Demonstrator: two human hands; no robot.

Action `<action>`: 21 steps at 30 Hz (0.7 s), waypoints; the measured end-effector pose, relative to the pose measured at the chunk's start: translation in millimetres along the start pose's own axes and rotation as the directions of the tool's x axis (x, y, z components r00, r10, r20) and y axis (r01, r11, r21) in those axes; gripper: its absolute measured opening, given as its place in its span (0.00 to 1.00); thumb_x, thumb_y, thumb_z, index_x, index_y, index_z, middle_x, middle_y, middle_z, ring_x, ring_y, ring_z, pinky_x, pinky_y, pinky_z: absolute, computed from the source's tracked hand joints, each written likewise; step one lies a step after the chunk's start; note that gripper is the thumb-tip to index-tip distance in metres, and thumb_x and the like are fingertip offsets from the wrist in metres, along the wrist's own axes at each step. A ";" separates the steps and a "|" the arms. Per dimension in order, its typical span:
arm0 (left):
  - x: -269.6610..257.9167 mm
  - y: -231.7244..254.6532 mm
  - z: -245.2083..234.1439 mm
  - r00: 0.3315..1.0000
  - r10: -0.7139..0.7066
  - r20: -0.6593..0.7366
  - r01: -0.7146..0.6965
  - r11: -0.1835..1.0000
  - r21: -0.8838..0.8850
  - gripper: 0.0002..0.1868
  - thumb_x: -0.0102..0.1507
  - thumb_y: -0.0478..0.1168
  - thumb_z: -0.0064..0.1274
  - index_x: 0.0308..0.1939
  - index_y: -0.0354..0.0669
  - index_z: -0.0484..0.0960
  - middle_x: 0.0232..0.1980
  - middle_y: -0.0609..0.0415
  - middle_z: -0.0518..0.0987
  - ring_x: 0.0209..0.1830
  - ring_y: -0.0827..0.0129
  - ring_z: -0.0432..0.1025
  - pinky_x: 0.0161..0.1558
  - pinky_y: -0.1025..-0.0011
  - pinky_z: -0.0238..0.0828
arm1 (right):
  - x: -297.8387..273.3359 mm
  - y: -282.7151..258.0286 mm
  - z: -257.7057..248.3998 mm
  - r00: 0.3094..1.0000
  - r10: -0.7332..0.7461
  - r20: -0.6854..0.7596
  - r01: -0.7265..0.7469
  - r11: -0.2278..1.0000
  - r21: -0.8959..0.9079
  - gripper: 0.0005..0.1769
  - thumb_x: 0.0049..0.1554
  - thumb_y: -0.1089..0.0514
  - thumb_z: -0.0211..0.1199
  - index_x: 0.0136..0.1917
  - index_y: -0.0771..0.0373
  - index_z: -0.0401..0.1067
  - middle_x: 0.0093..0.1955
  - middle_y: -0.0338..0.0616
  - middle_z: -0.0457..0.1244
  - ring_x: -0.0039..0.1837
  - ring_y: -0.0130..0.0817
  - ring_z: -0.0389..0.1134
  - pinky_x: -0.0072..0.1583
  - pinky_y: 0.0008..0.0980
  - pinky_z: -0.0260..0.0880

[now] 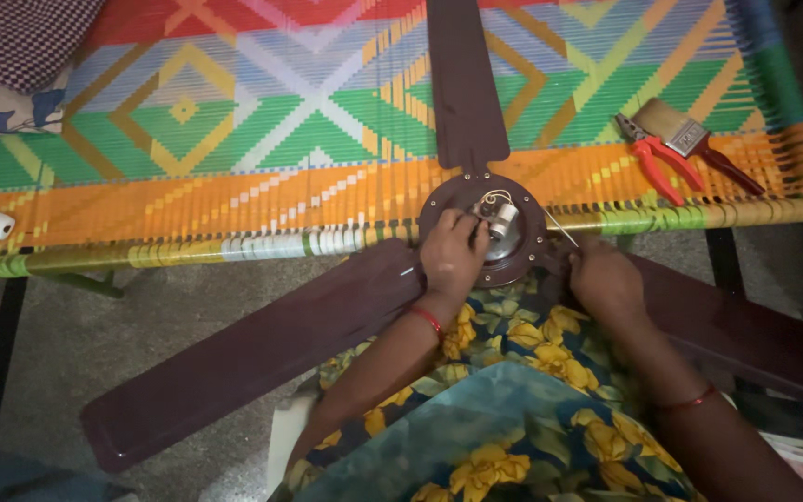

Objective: The person uses a screwdriver to adjust screws on the central hub of a ceiling fan while it rests on a woven cot. The hands repeatedly tighten or loosen fasteners around the motor housing throughout the clip.

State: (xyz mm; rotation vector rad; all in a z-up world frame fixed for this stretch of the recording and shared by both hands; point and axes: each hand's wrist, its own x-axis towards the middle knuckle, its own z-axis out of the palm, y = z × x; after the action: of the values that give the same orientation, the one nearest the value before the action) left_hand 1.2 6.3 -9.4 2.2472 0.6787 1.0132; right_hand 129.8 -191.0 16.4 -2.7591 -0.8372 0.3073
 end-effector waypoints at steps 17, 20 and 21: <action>-3.3 2.1 -6.7 0.997 -0.068 0.045 0.070 0.997 -0.037 0.09 0.62 0.42 0.57 0.41 0.43 0.83 0.50 0.49 0.77 0.46 0.50 0.76 0.47 0.57 0.75 | 3.3 4.9 1.2 1.000 0.022 0.007 -0.023 0.999 0.035 0.19 0.61 0.51 0.57 0.63 0.58 0.71 0.58 0.61 0.67 0.60 0.61 0.68 0.60 0.57 0.67; -1.5 12.7 -12.6 0.998 -0.060 0.020 0.061 0.995 -0.075 0.09 0.62 0.42 0.57 0.41 0.42 0.83 0.51 0.48 0.78 0.47 0.49 0.76 0.47 0.56 0.74 | 7.1 12.4 11.3 0.992 -0.031 -0.124 0.042 0.995 0.088 0.19 0.61 0.51 0.60 0.63 0.59 0.71 0.58 0.61 0.67 0.59 0.62 0.68 0.58 0.56 0.67; -1.1 18.3 -15.5 0.999 -0.052 0.007 0.052 0.995 -0.090 0.09 0.62 0.42 0.56 0.41 0.42 0.83 0.51 0.48 0.78 0.47 0.49 0.76 0.47 0.56 0.74 | 7.5 15.1 13.5 0.980 -0.062 -0.190 0.082 0.991 0.101 0.20 0.61 0.51 0.62 0.63 0.60 0.71 0.58 0.62 0.67 0.58 0.63 0.68 0.57 0.56 0.67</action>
State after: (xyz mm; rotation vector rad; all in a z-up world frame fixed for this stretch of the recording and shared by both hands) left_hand -7.8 -2.7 10.9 2.1427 0.6726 0.9927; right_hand 140.1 -196.7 -1.7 -2.6007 -0.8435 0.0765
